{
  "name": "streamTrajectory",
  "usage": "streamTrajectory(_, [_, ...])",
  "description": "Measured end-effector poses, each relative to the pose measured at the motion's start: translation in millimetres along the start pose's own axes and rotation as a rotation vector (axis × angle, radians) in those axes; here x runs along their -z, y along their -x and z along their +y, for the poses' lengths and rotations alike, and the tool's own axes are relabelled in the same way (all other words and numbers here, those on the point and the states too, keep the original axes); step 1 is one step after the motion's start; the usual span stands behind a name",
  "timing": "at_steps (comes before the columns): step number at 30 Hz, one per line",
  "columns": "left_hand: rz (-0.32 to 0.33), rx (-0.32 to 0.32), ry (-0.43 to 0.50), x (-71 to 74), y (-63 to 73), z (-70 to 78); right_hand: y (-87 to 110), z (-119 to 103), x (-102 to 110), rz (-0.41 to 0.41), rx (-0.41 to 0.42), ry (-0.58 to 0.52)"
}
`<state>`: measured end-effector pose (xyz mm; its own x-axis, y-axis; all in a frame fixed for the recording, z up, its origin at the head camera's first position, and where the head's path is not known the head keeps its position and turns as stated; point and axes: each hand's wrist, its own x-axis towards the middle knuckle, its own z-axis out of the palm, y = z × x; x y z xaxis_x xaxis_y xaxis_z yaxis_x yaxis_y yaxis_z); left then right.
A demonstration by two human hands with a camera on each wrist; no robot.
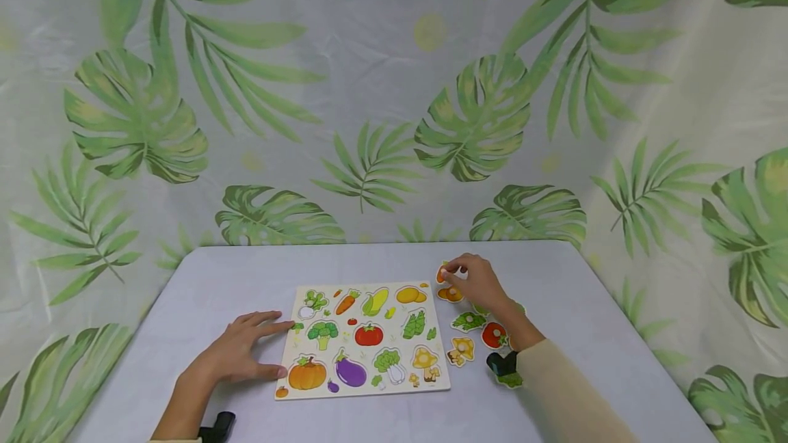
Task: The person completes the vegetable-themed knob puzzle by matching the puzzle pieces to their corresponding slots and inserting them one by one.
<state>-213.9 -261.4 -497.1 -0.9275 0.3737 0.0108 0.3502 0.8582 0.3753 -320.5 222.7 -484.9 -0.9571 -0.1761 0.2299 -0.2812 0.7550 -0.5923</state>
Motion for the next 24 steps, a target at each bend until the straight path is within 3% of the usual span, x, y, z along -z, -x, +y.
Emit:
streamTrajectory(13, [-0.008,0.007,0.01,0.9,0.7,-0.5,-11.7,-33.7,-24.5,-0.012,0.135,-0.026])
streamTrajectory(24, [-0.009,0.0,0.017,2.9,0.8,1.0,-17.9,-63.8,-56.6,-0.078,0.085,-0.044])
